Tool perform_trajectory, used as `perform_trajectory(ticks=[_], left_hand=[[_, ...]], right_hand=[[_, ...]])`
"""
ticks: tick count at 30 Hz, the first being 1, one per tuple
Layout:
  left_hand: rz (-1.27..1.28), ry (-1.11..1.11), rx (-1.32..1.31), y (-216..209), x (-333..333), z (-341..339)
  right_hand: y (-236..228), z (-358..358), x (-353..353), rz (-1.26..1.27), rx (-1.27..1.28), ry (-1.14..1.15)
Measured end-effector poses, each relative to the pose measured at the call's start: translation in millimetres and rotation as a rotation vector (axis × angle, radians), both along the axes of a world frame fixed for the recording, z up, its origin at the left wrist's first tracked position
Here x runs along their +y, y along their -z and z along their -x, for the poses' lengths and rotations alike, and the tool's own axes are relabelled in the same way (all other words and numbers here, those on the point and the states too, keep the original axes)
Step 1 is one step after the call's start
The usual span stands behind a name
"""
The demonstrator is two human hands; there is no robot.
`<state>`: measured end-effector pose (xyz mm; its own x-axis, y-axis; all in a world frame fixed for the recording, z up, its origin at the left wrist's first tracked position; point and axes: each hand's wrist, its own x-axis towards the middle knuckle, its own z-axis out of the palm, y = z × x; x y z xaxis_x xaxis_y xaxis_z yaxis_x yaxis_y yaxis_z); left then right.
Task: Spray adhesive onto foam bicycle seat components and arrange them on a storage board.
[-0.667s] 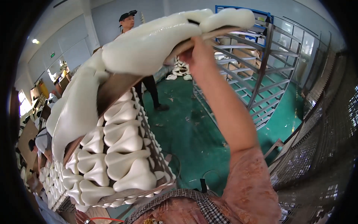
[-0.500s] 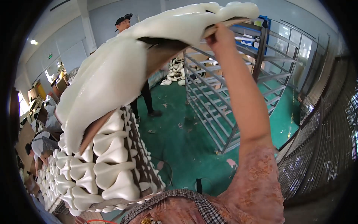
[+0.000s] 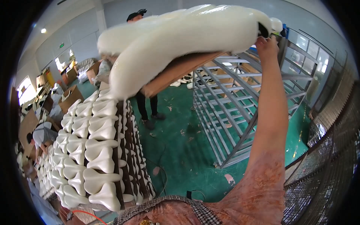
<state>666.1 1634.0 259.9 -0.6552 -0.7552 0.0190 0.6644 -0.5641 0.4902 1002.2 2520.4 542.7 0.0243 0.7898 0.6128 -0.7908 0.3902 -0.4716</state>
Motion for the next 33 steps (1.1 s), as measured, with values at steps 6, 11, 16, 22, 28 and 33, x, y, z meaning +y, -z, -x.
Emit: perform_trajectory(ticks=[6,11,16,22,28,33], left_hand=[[0.322,0.329,-0.004,59,-73,31],[1.241,-0.024,-0.123,9,42,-20],[0.977,0.706,-0.384,-38,62,-61],[1.181,0.969,0.011,12,-62,-66],[0.98,1.182,-0.489,1,-228,-70],[0.967,0.138,-0.368,36,-357,-74]], right_hand=[[168,91,-105,0.232,-0.211,-0.325],[246,219,-398,-0.119,-0.8,-0.724],[236,277,-616,-0.942,-0.72,-1.14],[275,287,-813,-0.682,-0.76,-1.268],[281,314,-984,-0.325,-0.767,-1.641],[223,375,-1091,-0.017,-0.38,-1.88]])
